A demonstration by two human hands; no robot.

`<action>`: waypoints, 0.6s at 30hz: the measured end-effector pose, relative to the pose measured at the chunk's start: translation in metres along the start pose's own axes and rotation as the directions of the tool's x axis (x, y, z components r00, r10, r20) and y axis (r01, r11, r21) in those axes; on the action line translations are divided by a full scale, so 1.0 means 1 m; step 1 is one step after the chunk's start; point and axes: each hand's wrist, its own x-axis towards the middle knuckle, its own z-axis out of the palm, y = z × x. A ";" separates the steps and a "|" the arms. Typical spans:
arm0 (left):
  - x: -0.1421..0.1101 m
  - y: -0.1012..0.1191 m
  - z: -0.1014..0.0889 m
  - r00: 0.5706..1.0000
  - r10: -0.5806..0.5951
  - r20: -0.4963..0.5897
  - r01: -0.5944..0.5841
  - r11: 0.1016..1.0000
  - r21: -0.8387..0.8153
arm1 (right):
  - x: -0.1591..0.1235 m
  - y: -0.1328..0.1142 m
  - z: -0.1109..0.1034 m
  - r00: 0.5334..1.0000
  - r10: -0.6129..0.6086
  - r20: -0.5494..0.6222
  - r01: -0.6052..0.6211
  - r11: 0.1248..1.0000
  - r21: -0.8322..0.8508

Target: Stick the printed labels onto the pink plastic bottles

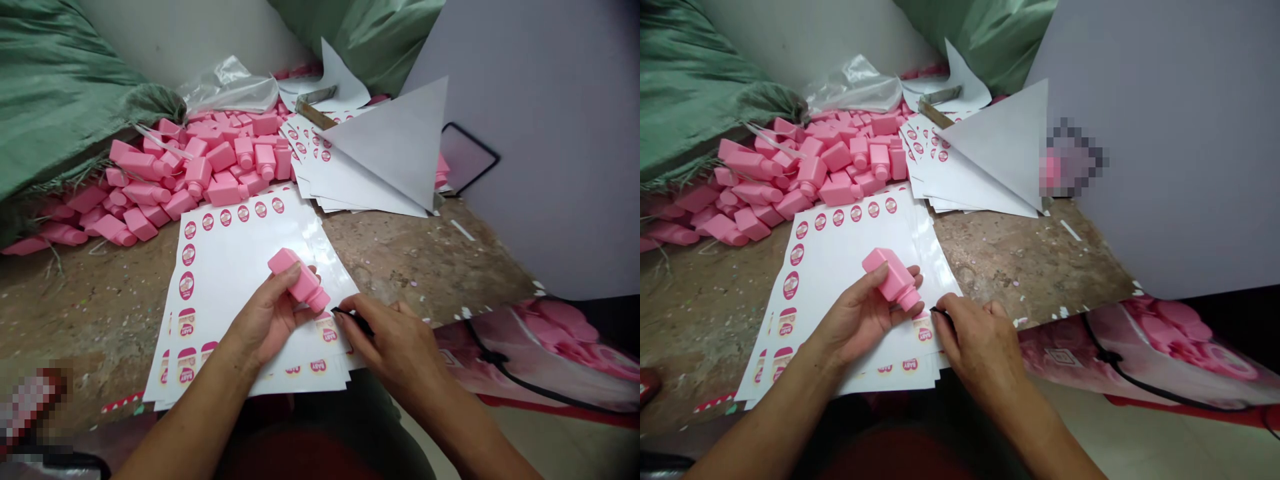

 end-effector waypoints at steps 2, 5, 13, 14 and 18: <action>0.001 -0.001 -0.001 1.000 -0.003 0.004 0.003 1.000 -0.002 | 0.000 0.001 0.002 1.000 0.016 0.012 -0.016 1.000 0.004; 0.000 -0.001 -0.001 1.000 -0.003 0.004 0.003 1.000 -0.007 | 0.000 0.003 0.003 0.999 0.036 0.039 -0.038 0.999 0.028; 0.000 0.001 0.000 1.000 -0.006 -0.010 0.006 1.000 -0.025 | -0.001 0.001 0.002 1.000 0.021 0.000 -0.021 0.999 0.040; 0.000 0.001 -0.001 1.000 -0.009 -0.005 0.009 1.000 -0.020 | 0.000 0.001 0.002 1.000 0.012 -0.003 -0.012 0.999 0.034; 0.000 0.001 -0.002 1.000 -0.010 0.012 0.010 1.000 -0.007 | 0.001 0.000 -0.001 1.000 -0.007 -0.020 0.007 1.000 0.024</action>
